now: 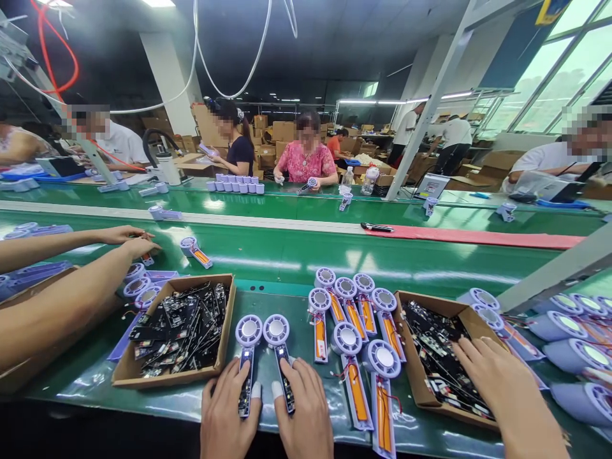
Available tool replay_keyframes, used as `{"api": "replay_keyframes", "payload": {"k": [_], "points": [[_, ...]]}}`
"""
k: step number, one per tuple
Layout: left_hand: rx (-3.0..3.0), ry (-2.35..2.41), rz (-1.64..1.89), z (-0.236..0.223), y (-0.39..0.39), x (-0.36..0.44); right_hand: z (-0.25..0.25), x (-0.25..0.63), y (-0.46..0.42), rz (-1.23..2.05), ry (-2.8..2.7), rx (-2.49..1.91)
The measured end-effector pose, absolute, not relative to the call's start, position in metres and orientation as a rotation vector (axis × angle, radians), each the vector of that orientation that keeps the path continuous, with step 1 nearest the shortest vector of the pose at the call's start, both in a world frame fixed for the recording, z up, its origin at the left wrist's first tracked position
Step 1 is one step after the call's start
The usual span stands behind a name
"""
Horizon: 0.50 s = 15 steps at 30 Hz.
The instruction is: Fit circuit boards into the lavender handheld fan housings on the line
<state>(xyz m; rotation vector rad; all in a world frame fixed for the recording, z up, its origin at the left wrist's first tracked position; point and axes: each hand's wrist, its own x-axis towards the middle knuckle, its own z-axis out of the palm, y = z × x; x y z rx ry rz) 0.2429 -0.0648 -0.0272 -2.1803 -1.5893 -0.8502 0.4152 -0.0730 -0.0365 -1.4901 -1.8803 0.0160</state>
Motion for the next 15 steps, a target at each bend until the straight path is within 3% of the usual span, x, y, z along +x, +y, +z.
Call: {"api": "replay_keyframes", "payload": {"k": [15], "points": [[-2.200, -1.624, -0.823, -0.0327, -0.0672, 0.2425, -0.0339, 0.4136, -0.0767, 0.089, -1.836, -1.534]]}}
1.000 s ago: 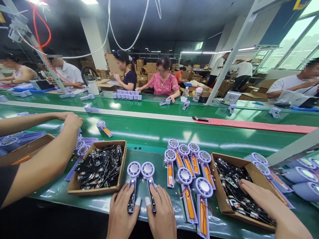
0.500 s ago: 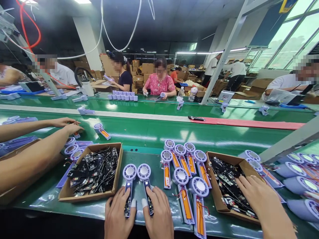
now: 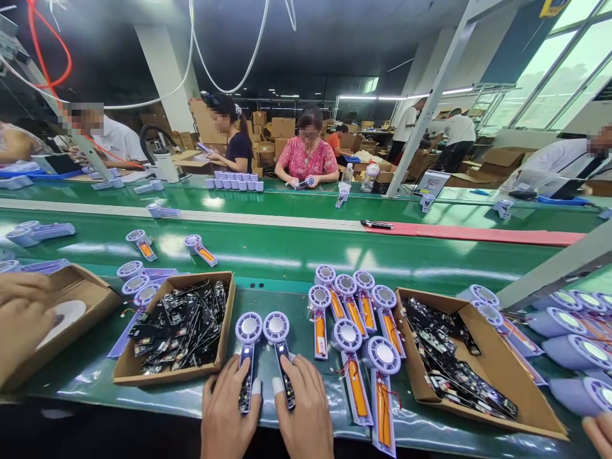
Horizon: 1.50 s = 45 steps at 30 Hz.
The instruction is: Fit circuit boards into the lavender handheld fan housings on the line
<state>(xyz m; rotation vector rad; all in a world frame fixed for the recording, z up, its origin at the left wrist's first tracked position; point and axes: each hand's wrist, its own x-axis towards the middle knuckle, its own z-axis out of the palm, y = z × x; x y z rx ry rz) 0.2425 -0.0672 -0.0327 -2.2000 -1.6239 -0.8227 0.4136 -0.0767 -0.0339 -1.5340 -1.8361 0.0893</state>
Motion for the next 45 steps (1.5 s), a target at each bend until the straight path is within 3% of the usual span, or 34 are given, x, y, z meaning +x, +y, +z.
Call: {"api": "replay_keyframes", "payload": {"k": [18, 29, 34, 37, 45], "points": [[-2.206, -1.650, -0.885, -0.031, -0.067, 0.241, -0.033, 0.411, -0.075, 0.076, -1.832, -1.548], [-2.433, -1.863, -1.437, -0.036, -0.069, 0.247, -0.038, 0.400, -0.065, -0.103, -2.021, -1.639], [-2.358, -1.425, -1.062, -0.011, -0.051, 0.237, -0.017, 0.376, -0.027, -0.022, -2.023, -1.997], [-2.113, -1.453, -0.913, -0.007, -0.041, 0.237, 0.001, 0.381, 0.007, 0.009, -2.064, -1.999], [-1.869, -1.501, -0.961, -0.020, -0.039, 0.229, 0.059, 0.380, 0.163, 0.134, -1.979, -2.189]]}}
